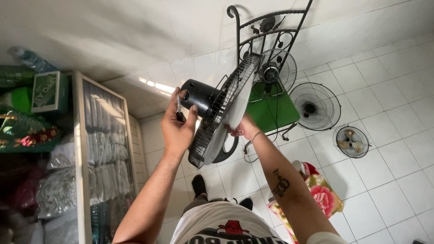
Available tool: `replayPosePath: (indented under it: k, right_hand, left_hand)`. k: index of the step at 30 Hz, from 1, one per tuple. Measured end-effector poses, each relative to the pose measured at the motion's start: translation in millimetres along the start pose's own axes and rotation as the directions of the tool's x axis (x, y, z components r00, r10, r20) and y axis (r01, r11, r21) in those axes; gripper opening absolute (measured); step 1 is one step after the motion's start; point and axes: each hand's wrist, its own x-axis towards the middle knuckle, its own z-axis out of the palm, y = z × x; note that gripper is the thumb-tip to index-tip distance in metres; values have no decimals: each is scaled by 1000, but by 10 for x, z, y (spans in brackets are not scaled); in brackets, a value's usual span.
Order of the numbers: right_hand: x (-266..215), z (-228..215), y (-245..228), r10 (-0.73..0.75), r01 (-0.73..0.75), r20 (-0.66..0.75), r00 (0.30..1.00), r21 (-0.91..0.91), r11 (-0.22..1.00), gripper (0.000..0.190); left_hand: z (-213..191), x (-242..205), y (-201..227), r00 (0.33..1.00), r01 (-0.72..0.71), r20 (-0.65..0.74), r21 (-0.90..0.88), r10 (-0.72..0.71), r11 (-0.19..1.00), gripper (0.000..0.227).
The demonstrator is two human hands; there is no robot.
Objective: The person assembles an electric fan by attaching the fan blades to the motor, securing them with a nut, and then fitting the front and rear wire cages. The person uses a screwdriver to tighten the nut and ensures the blades are properly aligned before closing the cage.
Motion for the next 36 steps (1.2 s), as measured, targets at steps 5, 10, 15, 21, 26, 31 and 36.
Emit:
replayPosePath:
  k: [5,10,15,21,26,31,36]
  right_hand:
    - [-253,-59,48,-123,122,-60,991,-24,992,68]
    - [-214,-82,362,-769,748,8,639,-243,618,75]
    - [-79,-40,499,-846,779,14,534,-397,485,76]
    - [249,-39,352,-208,210,83,974,-18,977,80]
    - [226,-262,469,-180,199,156,971,-116,973,86]
    - [-134,-662,683,-178,205,165,970,-163,965,78]
    - [-656,-1170,874,-233,245,98,967,-135,960,67]
  left_hand:
    - [22,-454,399,995,55,-80,21,-53,998,44]
    - [-11,-798,623,980,130,-166,146,-106,981,43]
    - [87,-1042,698,969,155,-221,204,-108,967,41]
    - [324,-1273,763,981,45,-192,239,1,970,41]
    - [513,-1346,778,988,16,-151,278,27,960,40]
    - [832,-1491,590,978,197,-108,181,-180,963,41]
    - [1401,-1704,216,939,344,13,6,-344,939,32]
